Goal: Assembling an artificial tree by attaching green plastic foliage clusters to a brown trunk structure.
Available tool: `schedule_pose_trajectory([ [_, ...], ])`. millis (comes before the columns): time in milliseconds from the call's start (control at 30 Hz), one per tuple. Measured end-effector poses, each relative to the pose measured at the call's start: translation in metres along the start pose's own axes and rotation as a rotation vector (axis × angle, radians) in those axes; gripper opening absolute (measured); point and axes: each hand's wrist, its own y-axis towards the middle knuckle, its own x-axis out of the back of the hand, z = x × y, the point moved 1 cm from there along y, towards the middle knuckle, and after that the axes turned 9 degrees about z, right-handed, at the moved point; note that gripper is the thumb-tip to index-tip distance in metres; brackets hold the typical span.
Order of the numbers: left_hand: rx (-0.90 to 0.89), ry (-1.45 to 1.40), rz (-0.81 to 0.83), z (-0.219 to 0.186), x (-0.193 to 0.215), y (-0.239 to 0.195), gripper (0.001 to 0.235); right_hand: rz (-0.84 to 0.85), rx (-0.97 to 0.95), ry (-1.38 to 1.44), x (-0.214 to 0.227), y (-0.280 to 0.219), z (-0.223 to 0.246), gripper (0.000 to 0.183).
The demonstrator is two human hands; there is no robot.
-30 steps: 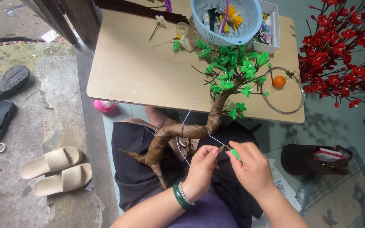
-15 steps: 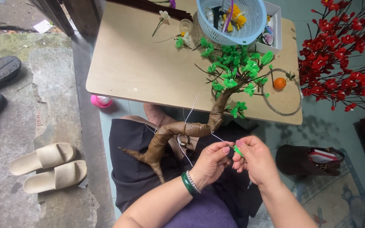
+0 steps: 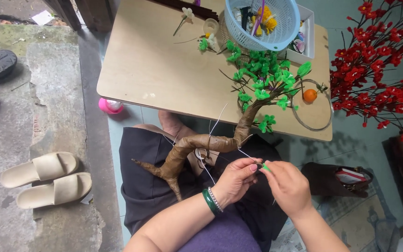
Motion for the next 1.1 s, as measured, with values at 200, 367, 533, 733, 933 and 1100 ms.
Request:
schedule_pose_trajectory([
  [200,0.032,-0.135,0.065,-0.002,-0.001,-0.001,0.043,0.161,-1.055,1.201,-0.020,0.000,-0.011,0.026],
  [367,0.055,-0.099,0.079,-0.006,-0.009,0.005,0.018,0.212,-1.196,1.678,-0.024,-0.003,-0.016,0.015],
  [533,0.058,-0.049,0.044,-0.010,-0.015,0.003,0.019,0.171,-1.094,1.324,-0.004,0.011,0.006,0.024],
  [733,0.069,-0.067,-0.015,-0.006,-0.011,0.006,0.024,0.181,-0.837,0.658,0.003,0.004,0.021,0.070],
  [933,0.014,-0.062,0.002,-0.007,-0.017,-0.005,0.050,-0.077,-0.840,1.419,-0.039,-0.023,0.015,0.061],
  [1100,-0.059,-0.073,-0.062,-0.003,-0.005,-0.010,0.042,-0.173,-0.783,1.652,-0.078,-0.032,0.019,0.042],
])
